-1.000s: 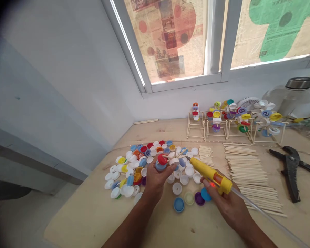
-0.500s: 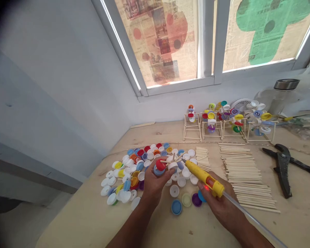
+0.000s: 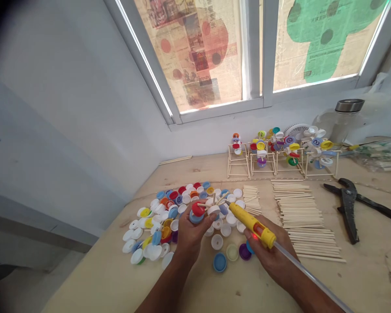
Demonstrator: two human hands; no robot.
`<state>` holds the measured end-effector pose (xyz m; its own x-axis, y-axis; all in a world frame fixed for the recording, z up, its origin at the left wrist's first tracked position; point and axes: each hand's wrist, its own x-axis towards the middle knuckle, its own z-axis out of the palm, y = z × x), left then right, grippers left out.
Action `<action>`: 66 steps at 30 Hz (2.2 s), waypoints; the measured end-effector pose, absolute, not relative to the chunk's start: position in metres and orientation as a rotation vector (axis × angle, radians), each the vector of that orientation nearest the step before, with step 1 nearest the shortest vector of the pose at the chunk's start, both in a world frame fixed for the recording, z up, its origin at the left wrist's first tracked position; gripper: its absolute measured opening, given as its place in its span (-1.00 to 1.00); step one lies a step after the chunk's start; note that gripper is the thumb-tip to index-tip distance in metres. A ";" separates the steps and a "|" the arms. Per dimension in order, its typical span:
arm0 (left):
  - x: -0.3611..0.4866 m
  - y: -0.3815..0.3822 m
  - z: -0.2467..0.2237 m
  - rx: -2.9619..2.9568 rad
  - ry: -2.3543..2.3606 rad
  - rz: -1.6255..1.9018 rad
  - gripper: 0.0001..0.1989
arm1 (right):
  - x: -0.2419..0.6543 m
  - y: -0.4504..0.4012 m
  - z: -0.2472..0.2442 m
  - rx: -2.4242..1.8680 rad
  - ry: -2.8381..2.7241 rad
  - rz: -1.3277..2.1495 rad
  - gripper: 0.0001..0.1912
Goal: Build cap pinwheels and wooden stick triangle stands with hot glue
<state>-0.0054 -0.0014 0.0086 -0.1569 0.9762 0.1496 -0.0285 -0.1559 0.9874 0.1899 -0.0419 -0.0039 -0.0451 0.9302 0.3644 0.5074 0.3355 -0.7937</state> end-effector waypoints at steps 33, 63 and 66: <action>-0.010 0.004 0.000 1.318 1.254 1.433 -0.64 | 0.189 -0.043 -0.007 -1.375 -1.717 0.645 -0.75; -0.005 0.000 0.006 1.240 1.254 1.473 -0.62 | 0.189 -0.043 -0.009 -1.385 -1.706 0.652 -0.75; -0.006 0.001 0.003 1.242 1.244 1.465 -0.62 | 0.189 -0.043 -0.009 -1.401 -1.672 0.673 -0.76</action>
